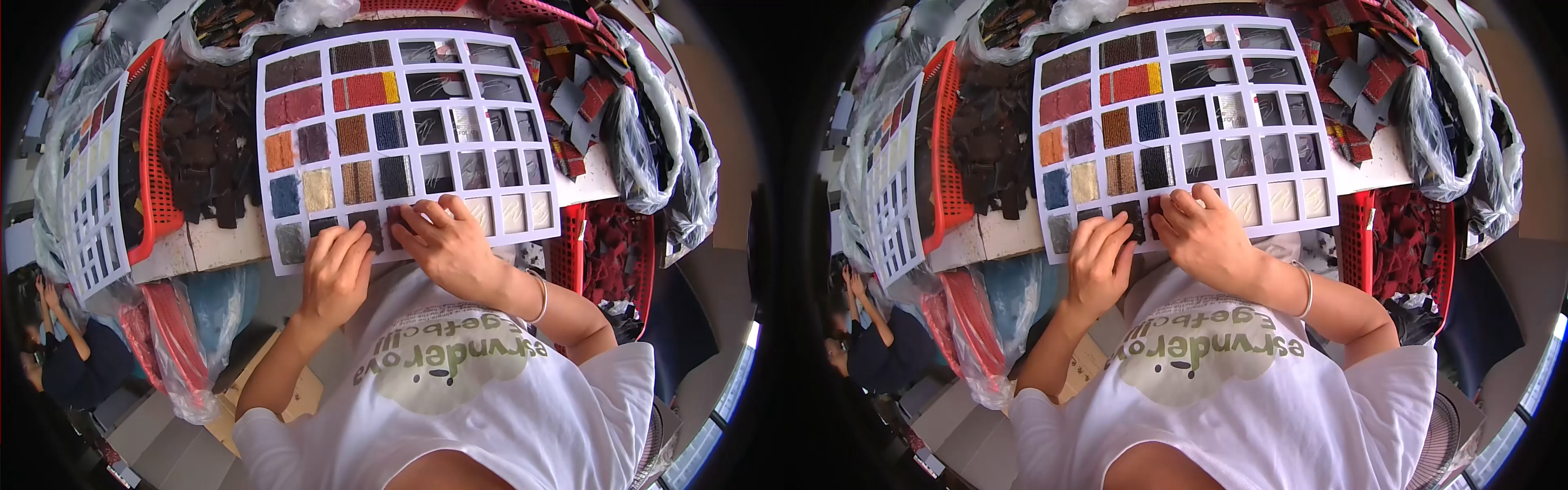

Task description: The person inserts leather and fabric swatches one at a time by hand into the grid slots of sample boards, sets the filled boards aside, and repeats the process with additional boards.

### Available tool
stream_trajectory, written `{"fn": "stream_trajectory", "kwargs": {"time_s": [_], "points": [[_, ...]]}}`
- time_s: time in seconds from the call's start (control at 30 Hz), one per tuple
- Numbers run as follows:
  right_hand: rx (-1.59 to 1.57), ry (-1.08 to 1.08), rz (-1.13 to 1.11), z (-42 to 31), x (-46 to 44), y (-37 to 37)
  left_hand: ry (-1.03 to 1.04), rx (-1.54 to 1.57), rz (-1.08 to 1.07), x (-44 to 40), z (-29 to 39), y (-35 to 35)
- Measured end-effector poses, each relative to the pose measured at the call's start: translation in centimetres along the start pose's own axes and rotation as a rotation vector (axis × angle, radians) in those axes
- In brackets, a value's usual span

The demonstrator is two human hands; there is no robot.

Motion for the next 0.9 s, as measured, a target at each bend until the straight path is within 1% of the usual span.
{"fn": "stream_trajectory", "kwargs": {"time_s": [0.07, 0.17, 0.2, 0.3, 0.33, 0.47, 0.57, 0.6, 0.67, 0.7, 0.77, 0.8, 0.83, 0.9], "points": [[-0.066, -0.036, 0.089, 0.1, 0.0, -0.5, 0.000, 0.014, -0.024, -0.4, -0.3, 0.2], [-0.081, 0.033, 0.225, 0.5, 1.3, -2.2, -0.030, 0.020, 0.023, -0.6, 0.2, -0.9], [-0.078, 0.079, 0.244, 1.0, 1.9, -2.0, 0.003, 0.010, 0.076, -0.4, 0.6, -0.9], [-0.098, 0.067, 0.220, 1.1, 2.4, -1.0, 0.014, 0.000, 0.062, 0.5, 0.4, -0.5], [-0.096, 0.059, 0.237, 0.9, 2.2, -1.1, -0.019, 0.021, 0.048, 0.5, 0.5, -0.5], [-0.046, 0.018, 0.206, 0.9, 0.8, -0.8, -0.031, -0.024, 0.024, -0.3, 0.7, -0.2], [-0.117, 0.047, 0.242, 2.0, 1.5, -1.3, 0.050, -0.097, 0.040, -1.6, 2.0, -0.1], [-0.189, 0.133, 0.284, 2.8, 2.0, -1.8, 0.034, -0.099, 0.015, -2.1, 2.2, 0.0], [-0.118, 0.322, 0.400, 4.9, 4.4, -4.2, 0.035, -0.089, 0.018, -3.1, 2.2, -0.1], [-0.069, 0.453, 0.457, 6.3, 6.6, -5.1, 0.029, -0.083, 0.020, -3.4, 2.1, -0.1], [0.021, 0.736, 0.595, 8.7, 12.1, -6.2, 0.021, -0.064, -0.043, -4.1, 1.8, 0.7], [0.063, 0.853, 0.608, 9.8, 15.0, -6.2, 0.039, -0.076, -0.076, -4.5, 1.9, 1.2], [0.224, 0.882, 0.535, 10.3, 17.3, -6.2, 0.057, -0.076, -0.112, -4.6, 2.1, 1.8], [-0.361, 1.187, 0.666, 12.4, 23.2, -1.9, 0.081, -0.148, -0.148, -4.8, 2.7, 1.7]]}}
Point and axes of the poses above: each hand's wrist, its own x-axis away from the middle knuckle, its own y-axis out of the palm, z = x × y, the point moved 8 cm from there along -x, towards the middle knuckle, and after that the axes turned 8 degrees about -y, right-handed, at the moved point
